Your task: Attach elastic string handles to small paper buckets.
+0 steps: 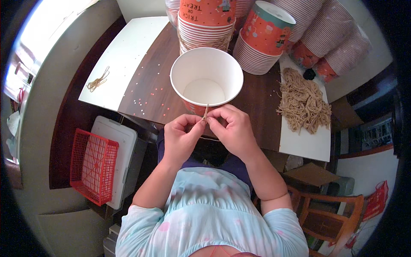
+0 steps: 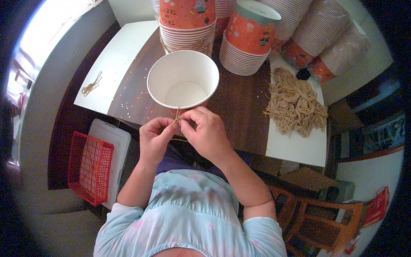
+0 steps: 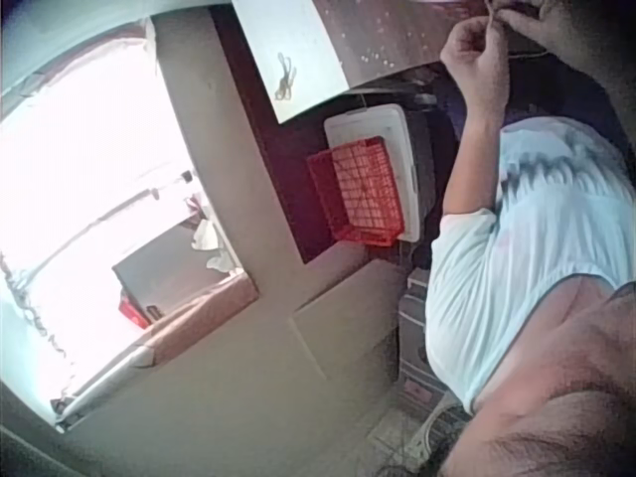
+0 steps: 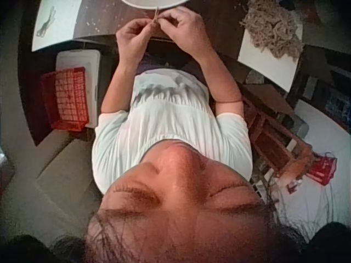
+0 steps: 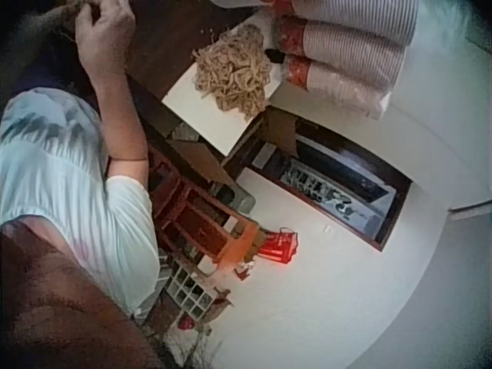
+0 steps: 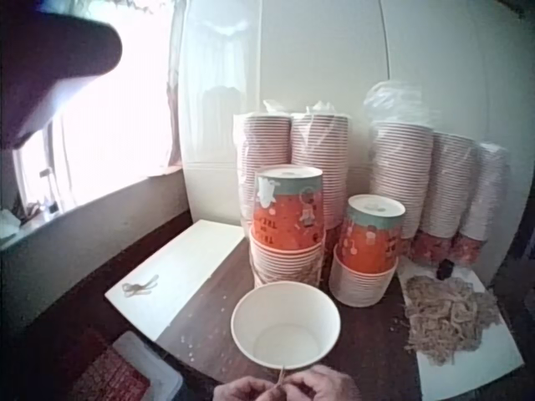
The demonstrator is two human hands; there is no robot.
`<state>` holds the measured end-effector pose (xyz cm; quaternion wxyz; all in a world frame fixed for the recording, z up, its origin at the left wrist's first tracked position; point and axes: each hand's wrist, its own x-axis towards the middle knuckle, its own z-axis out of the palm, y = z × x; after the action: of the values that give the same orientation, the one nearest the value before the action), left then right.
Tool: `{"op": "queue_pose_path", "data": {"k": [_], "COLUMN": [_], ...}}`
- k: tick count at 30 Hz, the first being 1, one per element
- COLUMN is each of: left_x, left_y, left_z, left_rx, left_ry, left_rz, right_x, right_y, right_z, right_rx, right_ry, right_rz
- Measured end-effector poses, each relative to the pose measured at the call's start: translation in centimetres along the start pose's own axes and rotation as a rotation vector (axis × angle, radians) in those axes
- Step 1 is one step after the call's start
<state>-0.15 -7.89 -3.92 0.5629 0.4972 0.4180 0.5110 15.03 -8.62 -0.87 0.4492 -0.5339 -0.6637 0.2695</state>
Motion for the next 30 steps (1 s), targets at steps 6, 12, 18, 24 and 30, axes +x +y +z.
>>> {"op": "queue_pose_path", "data": {"k": [6,12,18,24,30], "left_x": [-0.1,-0.2,0.0,0.2,0.0], "left_y": [0.0,0.4,-0.1,-0.1,0.4], "left_z": [-0.1,0.1,0.0,0.4,0.4], "left_rx": [0.058,0.153,0.062,0.015,-0.001], "left_ry": [-0.005,0.028,0.077,0.112,0.072], "left_rz": [0.002,0.044,0.043,0.033,-0.05], "right_x": [-0.1,0.3,-0.3,-0.7,-0.9], "right_y": [0.0,0.7,1.7,3.1,2.9], "right_z": [0.0,0.2,1.6,2.1,2.3], "right_rx": [0.17,0.459,0.621,1.086,1.272], "right_ry": [-0.066,-0.159,-0.048,-0.059,-0.066], "right_rz": [0.048,0.289,0.325,0.506,0.676]}}
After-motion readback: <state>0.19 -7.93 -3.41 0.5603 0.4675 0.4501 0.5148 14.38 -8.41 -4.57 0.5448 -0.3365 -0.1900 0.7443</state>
